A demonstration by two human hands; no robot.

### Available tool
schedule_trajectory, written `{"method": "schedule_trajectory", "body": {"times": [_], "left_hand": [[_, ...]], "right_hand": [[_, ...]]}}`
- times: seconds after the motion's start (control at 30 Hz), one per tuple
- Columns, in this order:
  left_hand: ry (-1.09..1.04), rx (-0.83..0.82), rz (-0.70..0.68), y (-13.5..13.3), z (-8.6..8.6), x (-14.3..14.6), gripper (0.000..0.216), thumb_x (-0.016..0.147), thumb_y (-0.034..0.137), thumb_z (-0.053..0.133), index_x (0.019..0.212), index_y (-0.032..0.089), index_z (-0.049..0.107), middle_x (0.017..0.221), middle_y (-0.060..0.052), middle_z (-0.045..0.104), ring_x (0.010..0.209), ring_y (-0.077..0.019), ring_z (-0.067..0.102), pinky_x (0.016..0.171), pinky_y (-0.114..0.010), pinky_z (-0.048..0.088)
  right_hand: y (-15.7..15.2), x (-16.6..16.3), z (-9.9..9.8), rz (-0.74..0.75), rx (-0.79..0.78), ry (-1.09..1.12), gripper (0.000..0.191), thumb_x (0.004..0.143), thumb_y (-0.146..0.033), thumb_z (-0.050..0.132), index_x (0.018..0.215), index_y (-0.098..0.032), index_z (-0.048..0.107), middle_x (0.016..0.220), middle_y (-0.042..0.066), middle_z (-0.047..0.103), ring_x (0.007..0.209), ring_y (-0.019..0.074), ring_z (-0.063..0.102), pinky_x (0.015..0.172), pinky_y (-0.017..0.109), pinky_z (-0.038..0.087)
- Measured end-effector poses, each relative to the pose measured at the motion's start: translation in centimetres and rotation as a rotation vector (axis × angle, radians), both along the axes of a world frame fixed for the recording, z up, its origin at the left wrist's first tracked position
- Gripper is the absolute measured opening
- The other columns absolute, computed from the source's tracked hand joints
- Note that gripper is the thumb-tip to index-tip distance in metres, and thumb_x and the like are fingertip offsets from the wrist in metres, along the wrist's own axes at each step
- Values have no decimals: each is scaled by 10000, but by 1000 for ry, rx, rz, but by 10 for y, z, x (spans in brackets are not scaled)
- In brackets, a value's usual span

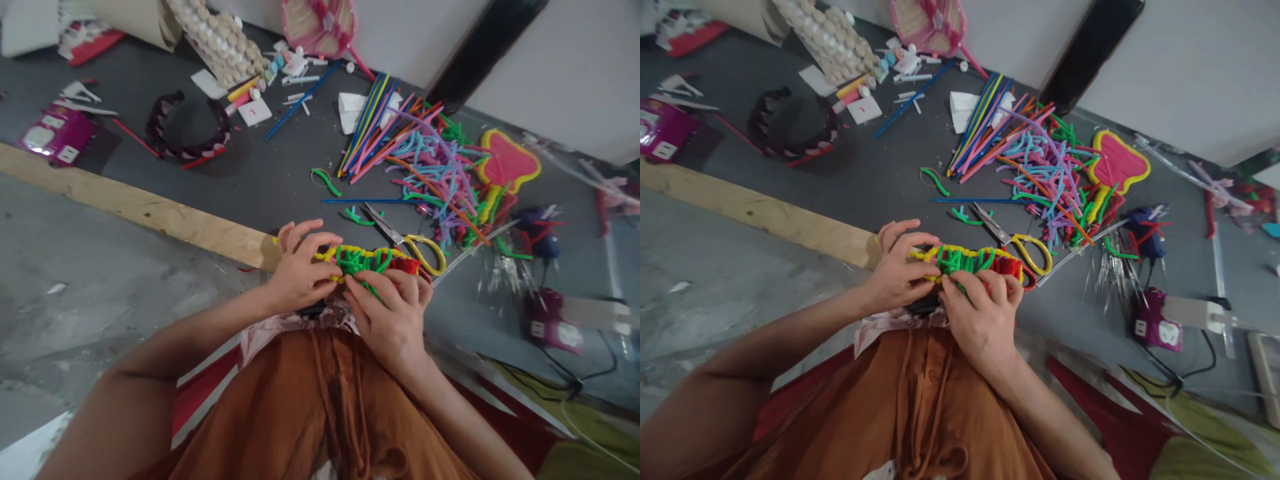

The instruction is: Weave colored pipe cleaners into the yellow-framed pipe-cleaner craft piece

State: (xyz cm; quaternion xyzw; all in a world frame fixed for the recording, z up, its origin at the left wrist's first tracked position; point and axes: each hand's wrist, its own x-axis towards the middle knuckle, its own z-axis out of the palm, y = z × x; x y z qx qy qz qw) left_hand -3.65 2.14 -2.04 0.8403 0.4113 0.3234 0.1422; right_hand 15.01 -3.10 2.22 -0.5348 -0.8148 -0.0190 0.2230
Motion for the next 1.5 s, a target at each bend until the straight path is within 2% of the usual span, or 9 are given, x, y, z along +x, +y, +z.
{"method": "schedule_trajectory", "body": {"times": [0.33,0.53,0.67,0.8,0.93,1.0,1.2,1.4,1.5], "left_hand": [[4,97,-28,-5,-5,-1,109,846,264,643,780,279,727,1198,-51,619,1306,-289,360,1115,-553,185],[70,144,7,-5,-8,-4,41,804,254,683,815,287,705,1170,-26,649,1287,-280,395,1140,-548,165],[35,279,-2,-5,-10,-5,153,814,209,694,865,353,697,1094,49,670,1262,-219,430,1165,-533,135],[55,245,-49,-4,-11,-8,224,837,217,690,945,413,699,1073,81,698,1235,-196,482,1184,-538,51],[71,90,-79,-3,-7,-8,158,848,241,680,916,379,717,1006,56,739,1137,-220,567,1180,-526,106],[74,33,-87,-1,-3,-7,141,859,238,666,913,357,718,990,48,744,1138,-228,574,1181,-518,102],[167,115,-35,1,4,-3,90,878,245,641,912,288,712,1013,8,724,1226,-251,493,1188,-503,26],[235,135,-22,4,11,0,92,893,230,597,844,264,667,1046,11,683,1278,-267,427,1169,-530,73],[216,62,-1,12,23,-1,92,879,338,627,908,256,658,1174,-32,639,1311,-312,403,1152,-570,138]], "right_hand": [[7,5,-11,10,-348,246,174,909,-277,604,1027,-237,726,1077,75,655,1031,269,497,879,456,429],[12,17,-5,63,-324,366,209,945,-220,537,1067,-212,705,1057,81,682,1008,231,567,903,424,463],[10,32,-1,31,-260,436,186,933,-182,546,1045,-207,692,1020,76,682,971,207,610,890,393,480],[-4,33,1,28,-153,264,126,892,-241,636,1004,-209,684,974,69,697,941,221,593,865,394,466],[-18,21,-3,-17,-135,-58,428,838,-445,701,1179,-195,638,1130,105,706,1055,285,556,952,473,363],[-18,17,-7,-29,-173,-130,484,847,-419,697,1257,-183,595,1181,104,698,1076,288,553,974,485,319],[-9,19,-10,-31,-112,-123,338,883,-195,618,1219,-160,613,1030,61,739,933,224,593,806,359,398],[-6,23,-8,-14,-89,-59,261,895,-190,590,1146,-160,655,975,51,746,859,207,620,751,332,452],[3,30,-1,16,-85,-2,194,907,-195,577,1069,-171,682,936,49,751,834,199,648,748,313,484]]}}
